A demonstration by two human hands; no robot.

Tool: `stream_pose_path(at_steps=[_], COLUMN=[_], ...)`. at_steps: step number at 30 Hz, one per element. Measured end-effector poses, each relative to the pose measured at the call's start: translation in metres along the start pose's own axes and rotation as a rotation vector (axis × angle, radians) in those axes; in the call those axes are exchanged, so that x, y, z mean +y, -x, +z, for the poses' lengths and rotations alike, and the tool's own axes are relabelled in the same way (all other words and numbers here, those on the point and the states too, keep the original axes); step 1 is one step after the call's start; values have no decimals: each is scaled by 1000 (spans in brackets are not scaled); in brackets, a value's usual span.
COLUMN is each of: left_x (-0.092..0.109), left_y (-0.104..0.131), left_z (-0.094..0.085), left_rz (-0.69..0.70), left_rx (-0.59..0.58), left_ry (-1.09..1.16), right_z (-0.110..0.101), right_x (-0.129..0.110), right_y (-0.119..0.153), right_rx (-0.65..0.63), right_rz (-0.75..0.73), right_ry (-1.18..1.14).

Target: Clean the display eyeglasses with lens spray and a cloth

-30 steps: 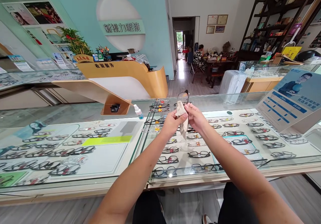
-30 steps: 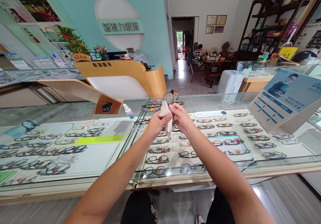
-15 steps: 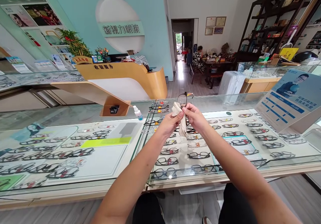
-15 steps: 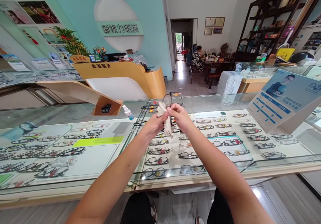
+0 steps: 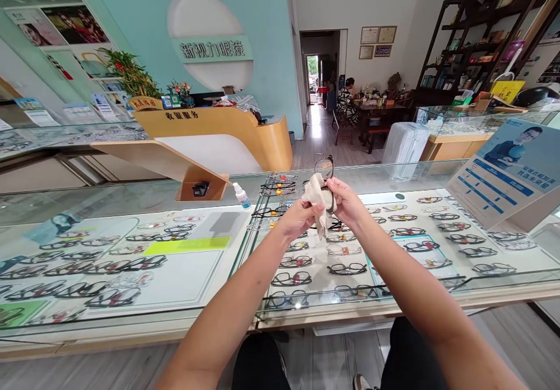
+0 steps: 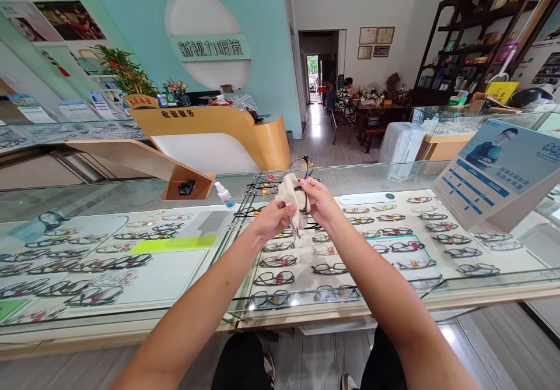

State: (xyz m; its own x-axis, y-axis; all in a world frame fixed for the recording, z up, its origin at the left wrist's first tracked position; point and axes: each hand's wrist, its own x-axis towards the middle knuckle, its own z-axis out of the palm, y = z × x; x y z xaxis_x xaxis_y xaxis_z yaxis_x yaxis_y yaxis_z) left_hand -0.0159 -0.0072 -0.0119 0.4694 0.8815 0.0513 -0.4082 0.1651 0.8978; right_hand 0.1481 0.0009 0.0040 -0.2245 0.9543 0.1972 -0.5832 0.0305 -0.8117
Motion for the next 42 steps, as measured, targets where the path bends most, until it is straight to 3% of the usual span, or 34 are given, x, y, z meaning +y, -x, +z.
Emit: stream_pose_path(at_steps=[9,16,22,29,35,42], left_x=[-9,-8,-2,-2,-5,6], left_y=[-2,0,0,-2,-5,2], left_z=[9,18,13,6,4,3], left_rz=[185,299,314,334,146,42], left_rx=[209,317,392,375,212,109], left_ry=[-140,-84,-57,-104,-66,35], right_z=[6,19,26,24,11,2], right_x=[17,19,15,14,7,2], right_y=[0,8,12,10,4,-2], right_rx=[17,29,-4,-6,13,19], right_rz=[29,-14,-76,-60,47,0], right_ry=[-38,0,73,44,22,-32])
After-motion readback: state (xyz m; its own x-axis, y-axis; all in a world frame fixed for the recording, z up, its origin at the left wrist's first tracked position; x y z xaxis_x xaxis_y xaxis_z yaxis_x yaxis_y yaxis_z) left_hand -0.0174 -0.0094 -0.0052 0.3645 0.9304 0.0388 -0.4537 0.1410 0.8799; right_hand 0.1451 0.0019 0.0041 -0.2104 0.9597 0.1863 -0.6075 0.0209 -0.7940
